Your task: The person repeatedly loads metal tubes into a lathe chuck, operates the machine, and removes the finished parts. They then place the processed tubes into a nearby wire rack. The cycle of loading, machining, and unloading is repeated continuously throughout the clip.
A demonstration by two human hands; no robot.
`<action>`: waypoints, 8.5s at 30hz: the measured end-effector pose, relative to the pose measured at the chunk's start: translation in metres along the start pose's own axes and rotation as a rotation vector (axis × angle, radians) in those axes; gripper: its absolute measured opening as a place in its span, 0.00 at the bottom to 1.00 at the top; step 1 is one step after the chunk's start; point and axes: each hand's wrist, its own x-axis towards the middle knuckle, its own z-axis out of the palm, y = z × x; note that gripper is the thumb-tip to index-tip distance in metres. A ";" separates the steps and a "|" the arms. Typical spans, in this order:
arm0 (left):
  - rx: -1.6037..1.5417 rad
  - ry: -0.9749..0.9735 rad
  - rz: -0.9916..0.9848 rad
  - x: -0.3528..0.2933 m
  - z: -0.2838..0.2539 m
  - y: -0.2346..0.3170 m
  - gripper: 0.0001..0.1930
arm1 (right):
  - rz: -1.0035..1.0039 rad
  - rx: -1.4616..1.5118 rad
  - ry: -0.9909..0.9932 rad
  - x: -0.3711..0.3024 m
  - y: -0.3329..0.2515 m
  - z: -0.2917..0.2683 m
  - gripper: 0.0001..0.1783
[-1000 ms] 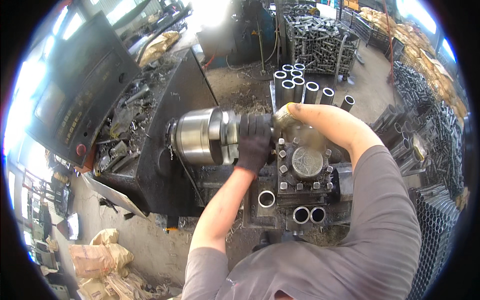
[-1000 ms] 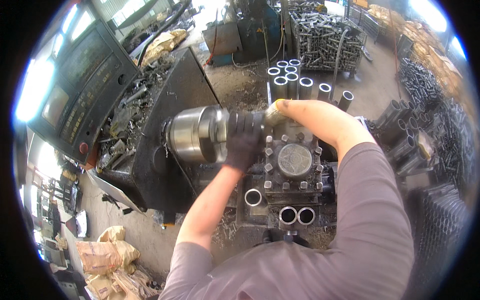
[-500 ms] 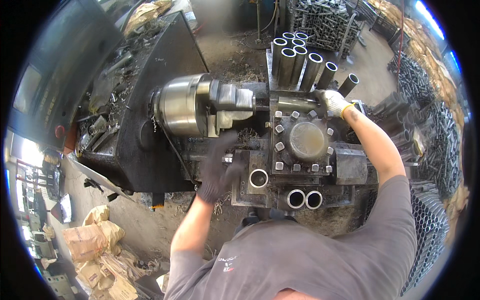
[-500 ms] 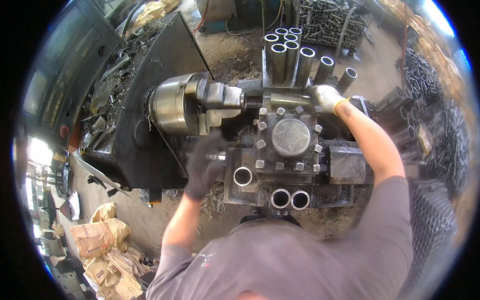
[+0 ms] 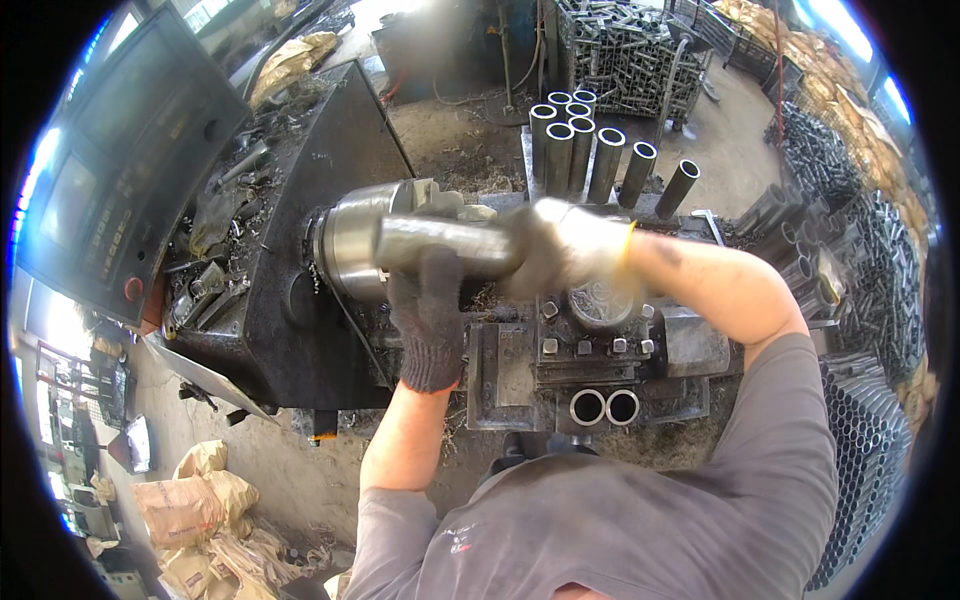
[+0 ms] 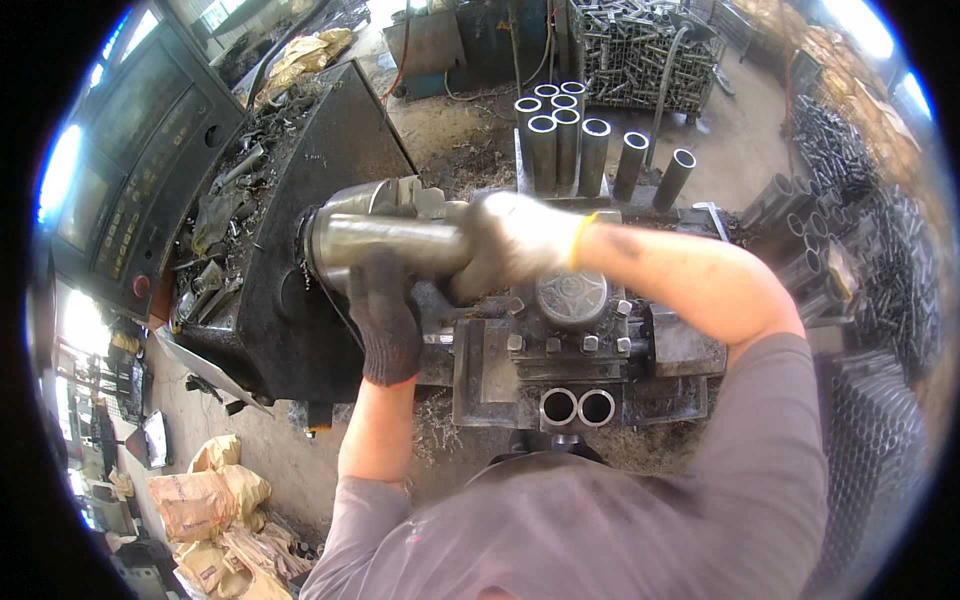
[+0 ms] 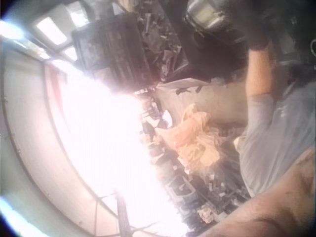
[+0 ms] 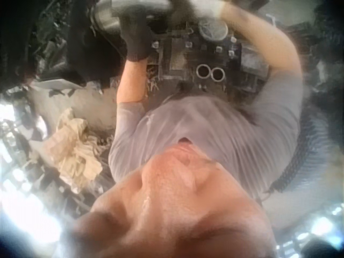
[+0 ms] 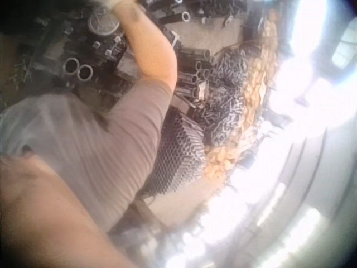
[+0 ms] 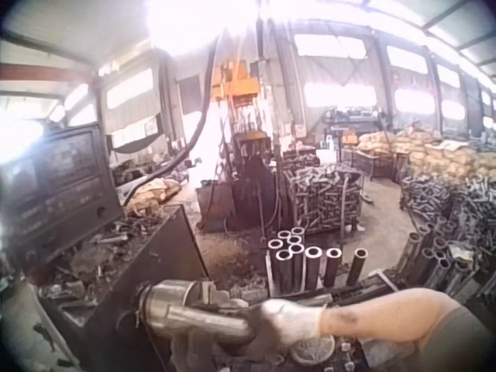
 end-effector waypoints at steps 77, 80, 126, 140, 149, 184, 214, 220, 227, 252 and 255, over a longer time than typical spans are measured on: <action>0.717 -0.489 -0.075 -0.243 -0.021 0.100 0.36 | -0.589 0.655 0.132 -0.193 -0.031 0.169 0.21; 1.008 -0.330 -0.268 -0.300 -0.052 0.065 0.27 | -0.751 0.389 0.173 -0.175 -0.028 0.218 0.24; -0.872 3.762 -0.924 -1.019 0.115 -0.046 0.24 | -1.847 0.119 -1.600 -0.522 -0.593 0.884 0.38; 0.399 3.950 -0.842 -1.059 0.144 0.141 0.16 | -2.498 0.672 -1.839 -0.610 -0.756 0.805 0.14; 0.580 3.549 -0.720 -1.064 0.053 0.003 0.19 | -3.335 -0.999 -0.575 -0.828 -0.706 0.870 0.16; 0.380 2.327 -1.415 -1.056 0.009 -0.093 0.12 | -3.753 -0.704 -1.524 -0.858 -0.812 1.042 0.12; 0.543 2.330 -0.945 -1.193 -0.027 -0.040 0.23 | -2.266 -0.115 -1.462 -0.551 -0.644 0.816 0.23; 0.426 2.076 -1.426 -1.131 0.004 -0.057 0.19 | -2.106 0.564 -1.956 -0.585 -0.732 0.792 0.20; 0.105 2.474 -1.693 -1.088 0.062 -0.079 0.14 | -2.795 -0.164 -0.977 -0.721 -0.845 0.879 0.18; -0.196 2.940 1.841 -1.065 0.168 0.155 0.11 | -2.752 -1.485 -1.177 -0.799 -0.819 1.056 0.22; -0.137 2.978 1.852 -1.061 0.161 0.162 0.15 | -2.760 -1.278 -1.119 -0.792 -0.811 1.106 0.22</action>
